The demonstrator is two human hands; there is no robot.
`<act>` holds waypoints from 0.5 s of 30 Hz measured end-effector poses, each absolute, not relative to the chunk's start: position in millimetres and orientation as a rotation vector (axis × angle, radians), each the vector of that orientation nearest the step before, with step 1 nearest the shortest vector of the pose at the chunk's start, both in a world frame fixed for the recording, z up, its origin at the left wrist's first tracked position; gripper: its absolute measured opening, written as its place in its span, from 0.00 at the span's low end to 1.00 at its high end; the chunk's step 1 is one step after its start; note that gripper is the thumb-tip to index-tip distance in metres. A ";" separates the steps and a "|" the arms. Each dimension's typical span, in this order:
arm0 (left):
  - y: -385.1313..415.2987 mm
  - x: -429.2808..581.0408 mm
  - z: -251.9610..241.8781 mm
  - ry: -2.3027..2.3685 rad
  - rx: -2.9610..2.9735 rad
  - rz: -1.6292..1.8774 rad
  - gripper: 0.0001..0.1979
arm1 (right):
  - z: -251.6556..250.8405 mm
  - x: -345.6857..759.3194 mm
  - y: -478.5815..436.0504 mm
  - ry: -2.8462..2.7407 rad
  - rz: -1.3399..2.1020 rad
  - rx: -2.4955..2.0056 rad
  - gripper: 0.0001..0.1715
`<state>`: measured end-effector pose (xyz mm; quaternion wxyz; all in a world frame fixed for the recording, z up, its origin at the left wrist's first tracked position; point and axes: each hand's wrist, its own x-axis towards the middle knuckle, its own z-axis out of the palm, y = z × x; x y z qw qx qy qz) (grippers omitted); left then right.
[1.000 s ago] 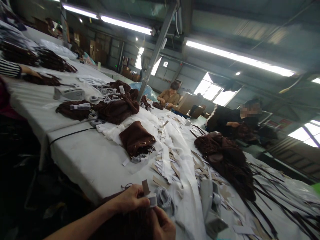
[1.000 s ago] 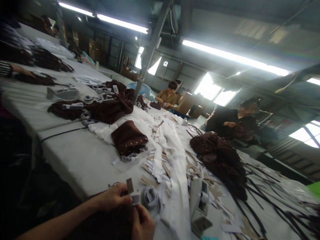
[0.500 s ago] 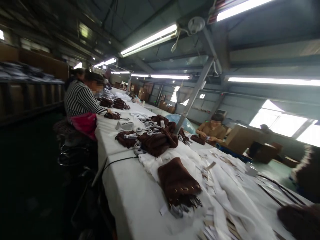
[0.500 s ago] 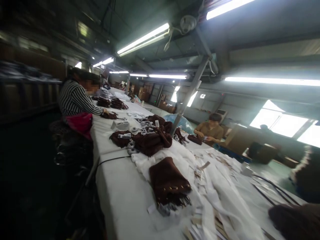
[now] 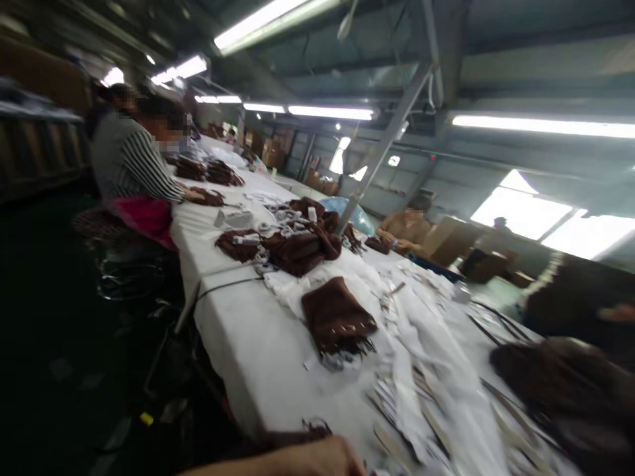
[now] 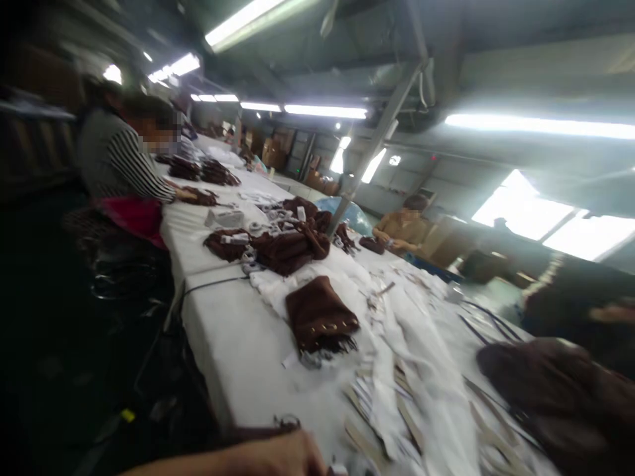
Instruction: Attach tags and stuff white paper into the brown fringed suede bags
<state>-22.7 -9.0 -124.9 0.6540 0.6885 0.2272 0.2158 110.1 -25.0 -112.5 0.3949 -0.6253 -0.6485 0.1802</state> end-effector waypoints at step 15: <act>-16.1 -19.2 -119.8 0.476 1.744 0.403 0.07 | -124.3 144.8 -100.6 -1.156 0.884 -1.685 0.14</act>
